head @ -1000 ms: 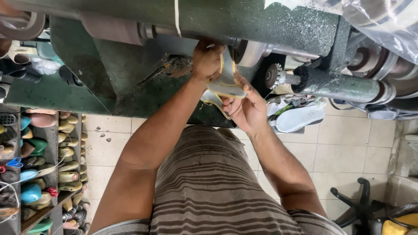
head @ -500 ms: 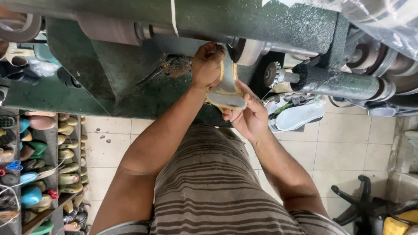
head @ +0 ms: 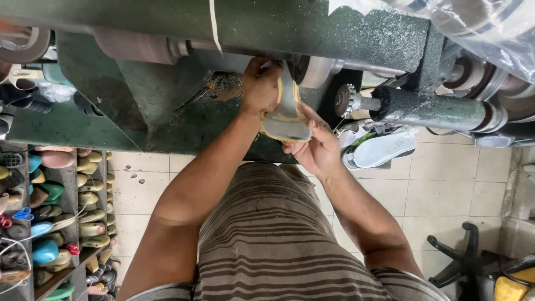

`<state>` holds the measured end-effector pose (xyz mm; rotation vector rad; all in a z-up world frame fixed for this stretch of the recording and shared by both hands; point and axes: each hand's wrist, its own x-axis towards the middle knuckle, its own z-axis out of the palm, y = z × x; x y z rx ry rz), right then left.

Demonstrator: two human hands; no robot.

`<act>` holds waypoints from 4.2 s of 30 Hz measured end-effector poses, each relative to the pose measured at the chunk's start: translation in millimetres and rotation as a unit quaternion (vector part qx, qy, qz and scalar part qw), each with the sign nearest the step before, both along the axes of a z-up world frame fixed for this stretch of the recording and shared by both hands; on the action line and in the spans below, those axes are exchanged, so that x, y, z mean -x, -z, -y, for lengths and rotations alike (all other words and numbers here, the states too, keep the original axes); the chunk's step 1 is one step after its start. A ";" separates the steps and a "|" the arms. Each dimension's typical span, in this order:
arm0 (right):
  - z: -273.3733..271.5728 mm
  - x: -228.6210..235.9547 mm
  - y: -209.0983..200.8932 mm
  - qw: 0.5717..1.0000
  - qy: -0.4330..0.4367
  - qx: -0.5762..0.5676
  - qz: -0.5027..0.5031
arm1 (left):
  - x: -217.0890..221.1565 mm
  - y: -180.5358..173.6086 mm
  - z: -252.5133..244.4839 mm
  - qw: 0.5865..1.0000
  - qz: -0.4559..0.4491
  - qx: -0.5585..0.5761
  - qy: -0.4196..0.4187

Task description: The person holds a flip-flop and presses its sole against a rotating grinding wheel to smooth or shape the edge. The person repeatedly repositions the flip-flop to grind different sections of the sole and strap, then briefly inspects the result before continuing.

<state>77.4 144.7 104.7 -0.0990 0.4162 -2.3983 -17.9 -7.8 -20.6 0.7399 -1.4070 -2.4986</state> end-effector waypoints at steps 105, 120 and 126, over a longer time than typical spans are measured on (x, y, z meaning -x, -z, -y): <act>-5.8 -62.0 2.3 0.653 0.370 -0.528 -0.398 | -206.0 -110.0 85.7 0.786 -0.212 0.188 0.550; -82.3 -138.7 92.4 0.385 0.011 -0.778 -0.496 | -242.3 -43.8 26.9 0.949 0.040 0.020 0.313; -77.1 -178.4 43.7 0.511 0.025 -0.678 -0.527 | -227.5 25.9 -6.3 0.909 0.033 0.295 0.293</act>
